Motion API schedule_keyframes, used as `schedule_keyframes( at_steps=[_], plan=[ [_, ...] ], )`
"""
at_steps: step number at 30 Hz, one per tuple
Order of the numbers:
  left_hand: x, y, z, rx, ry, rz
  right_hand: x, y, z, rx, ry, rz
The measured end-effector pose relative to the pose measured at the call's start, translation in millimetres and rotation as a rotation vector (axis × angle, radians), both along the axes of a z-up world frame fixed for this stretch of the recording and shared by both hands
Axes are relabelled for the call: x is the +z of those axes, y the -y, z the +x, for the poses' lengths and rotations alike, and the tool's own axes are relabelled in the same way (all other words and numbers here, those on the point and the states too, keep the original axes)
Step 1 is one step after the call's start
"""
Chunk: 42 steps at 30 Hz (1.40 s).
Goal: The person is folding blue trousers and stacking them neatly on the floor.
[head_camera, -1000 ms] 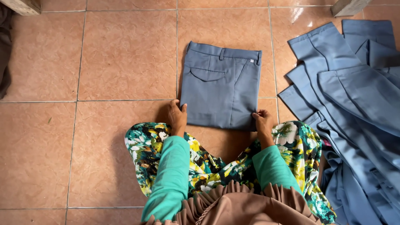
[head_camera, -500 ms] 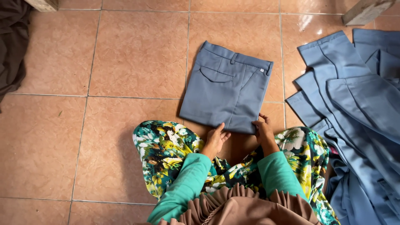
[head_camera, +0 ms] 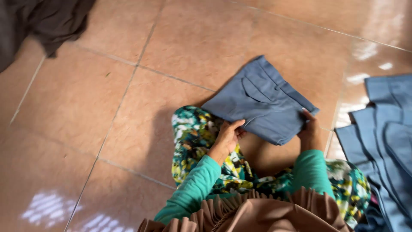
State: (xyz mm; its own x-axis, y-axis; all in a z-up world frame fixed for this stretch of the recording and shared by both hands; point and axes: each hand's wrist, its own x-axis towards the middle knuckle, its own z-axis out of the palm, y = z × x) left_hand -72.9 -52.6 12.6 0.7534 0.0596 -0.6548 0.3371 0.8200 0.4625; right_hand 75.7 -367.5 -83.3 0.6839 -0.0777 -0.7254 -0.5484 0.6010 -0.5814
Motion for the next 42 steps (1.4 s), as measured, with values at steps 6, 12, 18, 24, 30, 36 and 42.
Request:
schedule_keyframes(
  at_steps=[6, 12, 18, 24, 30, 36, 42],
  plan=[
    [90.0, -87.5, 17.8, 0.163, 0.152, 0.086, 91.7, -98.8, 35.9, 0.121, 0.171, -0.162],
    [110.1, -231.7, -15.1, 0.501, 0.18, 0.097, 183.8, -298.5, 72.8, 0.241, 0.45, -0.14],
    [84.1, -329.6, -126.1, 0.778, 0.115, 0.4, 166.0, -446.7, 44.5, 0.578, 0.496, 0.035],
    [-207.6, -389.2, -208.0, 0.713, -0.443, 0.7, -63.7, -468.1, 11.6, 0.783, 0.281, -0.277],
    [-181.7, -335.2, -208.9, 0.769, -0.436, 1.03, -42.4, -459.1, 13.8, 0.858, 0.255, -0.383],
    [-129.3, -300.4, -214.2, 0.653, -0.748, 1.04, 4.0, -462.6, -3.6, 0.989, 0.381, -0.502],
    [-133.2, -276.0, -223.5, 0.82, -0.683, 1.165, 32.6, -468.1, -16.0, 1.09, 0.414, -0.563]
  ],
)
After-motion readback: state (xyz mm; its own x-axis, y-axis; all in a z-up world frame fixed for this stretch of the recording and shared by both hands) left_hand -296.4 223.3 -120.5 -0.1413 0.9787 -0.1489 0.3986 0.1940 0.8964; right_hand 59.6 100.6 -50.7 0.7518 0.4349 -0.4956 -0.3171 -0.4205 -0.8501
